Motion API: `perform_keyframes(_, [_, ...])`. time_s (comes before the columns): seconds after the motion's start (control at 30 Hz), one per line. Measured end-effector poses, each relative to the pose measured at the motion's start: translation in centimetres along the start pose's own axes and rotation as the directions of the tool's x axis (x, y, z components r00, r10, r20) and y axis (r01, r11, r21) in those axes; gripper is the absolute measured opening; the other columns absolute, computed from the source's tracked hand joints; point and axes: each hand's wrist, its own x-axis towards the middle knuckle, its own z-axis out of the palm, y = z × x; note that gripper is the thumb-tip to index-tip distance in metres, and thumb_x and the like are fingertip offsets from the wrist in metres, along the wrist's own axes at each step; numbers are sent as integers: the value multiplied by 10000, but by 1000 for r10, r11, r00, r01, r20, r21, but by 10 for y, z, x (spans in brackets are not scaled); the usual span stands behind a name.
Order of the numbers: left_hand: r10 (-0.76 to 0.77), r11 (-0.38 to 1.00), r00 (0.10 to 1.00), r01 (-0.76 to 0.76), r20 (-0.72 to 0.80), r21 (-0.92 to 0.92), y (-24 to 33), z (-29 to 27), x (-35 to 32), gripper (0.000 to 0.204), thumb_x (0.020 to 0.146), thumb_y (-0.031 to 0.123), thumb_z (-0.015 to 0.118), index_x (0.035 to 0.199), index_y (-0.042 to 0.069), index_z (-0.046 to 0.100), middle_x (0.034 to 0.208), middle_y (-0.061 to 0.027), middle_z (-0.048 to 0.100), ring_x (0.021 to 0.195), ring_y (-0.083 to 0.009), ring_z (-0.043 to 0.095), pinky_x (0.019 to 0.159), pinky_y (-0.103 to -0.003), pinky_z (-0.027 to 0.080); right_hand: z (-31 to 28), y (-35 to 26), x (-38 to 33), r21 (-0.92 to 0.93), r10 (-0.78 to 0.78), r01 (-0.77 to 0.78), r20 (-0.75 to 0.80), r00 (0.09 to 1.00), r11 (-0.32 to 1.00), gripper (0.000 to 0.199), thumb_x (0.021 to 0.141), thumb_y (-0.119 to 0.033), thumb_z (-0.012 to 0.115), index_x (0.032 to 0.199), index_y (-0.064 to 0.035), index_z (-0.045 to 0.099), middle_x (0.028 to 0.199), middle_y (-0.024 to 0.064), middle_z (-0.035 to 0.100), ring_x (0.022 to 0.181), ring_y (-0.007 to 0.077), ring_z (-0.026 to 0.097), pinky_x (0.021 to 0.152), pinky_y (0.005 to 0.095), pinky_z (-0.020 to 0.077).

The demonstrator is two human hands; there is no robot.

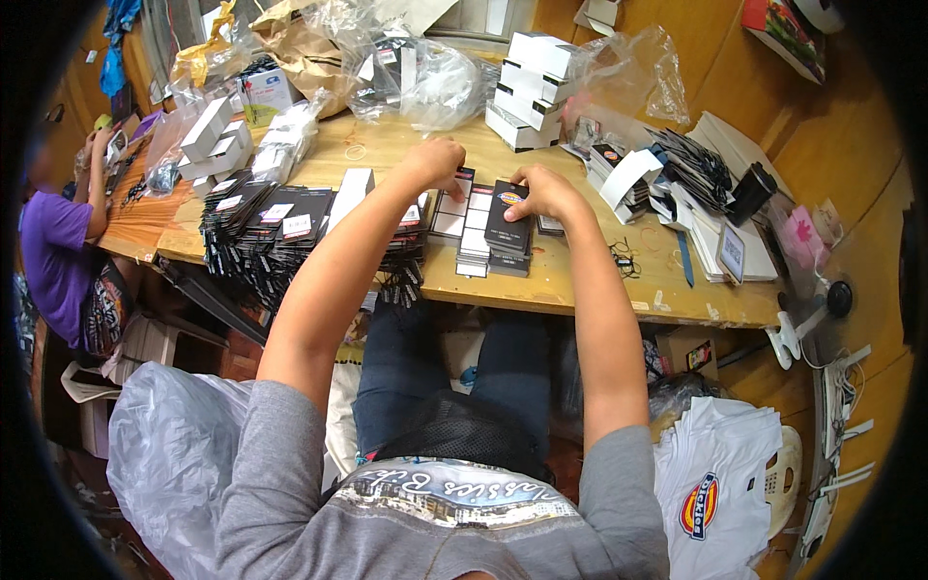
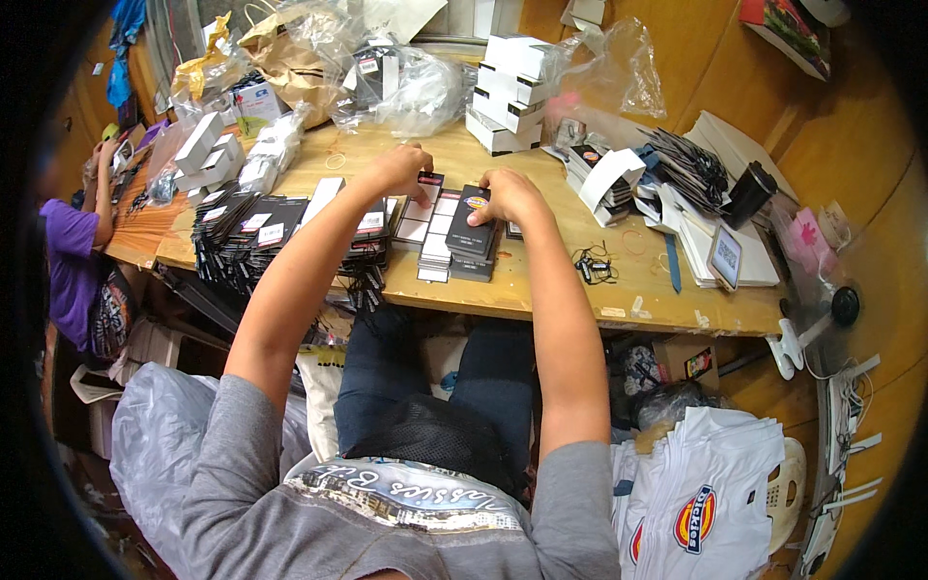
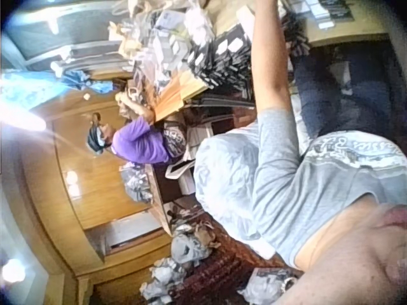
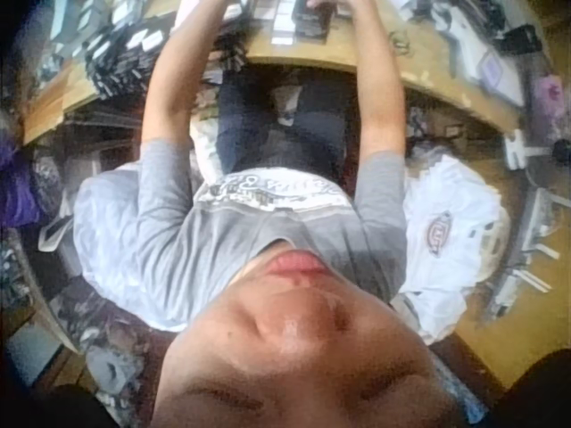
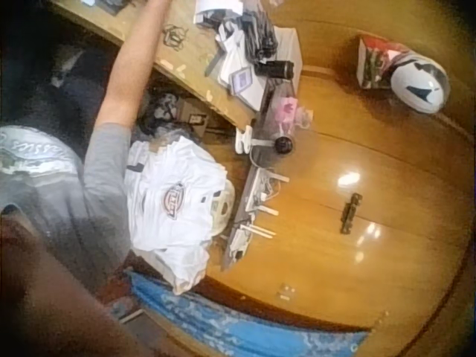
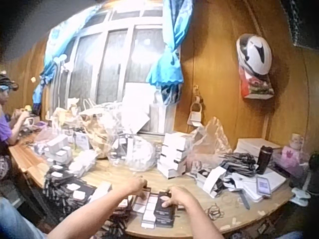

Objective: The person sits at a cluttered table and repeatedly picks up small black tags and white labels. They attach the labels to the tags by hand, then place the completed tags into a stack on the table.

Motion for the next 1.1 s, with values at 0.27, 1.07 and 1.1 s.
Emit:
perform_keyframes(0.27, [-108, 930, 963, 10, -248, -366, 1, 2, 6, 368, 500, 80, 713, 822, 5, 551, 735, -149, 575, 737, -270, 560, 637, -329, 435, 0, 10, 5, 388, 36, 71, -263, 964, 919, 377, 488, -59, 747, 793, 1, 534, 743, 108, 561, 661, 210, 542, 574, 299, 451])
perform_keyframes(1.07, [-335, -93, 932, -180, -139, -979, 72, -1, -59, 181, 701, 101, 633, 844, 11, 568, 769, -41, 568, 671, -85, 530, 588, -204, 431, -29, -17, -52, 787, -68, 351, -369, 927, 508, 115, 707, -72, 618, 748, 11, 550, 650, 50, 552, 500, 90, 506, 464, 178, 417])
perform_keyframes(1.1, [-350, -150, 922, -227, -163, -962, 73, 0, -62, 172, 705, 97, 628, 841, 13, 564, 769, -38, 565, 675, -85, 528, 590, -204, 430, -26, -2, -45, 846, -52, 294, -303, 952, 445, 124, 748, -108, 576, 774, 13, 563, 654, 54, 554, 506, 100, 519, 468, 182, 422])
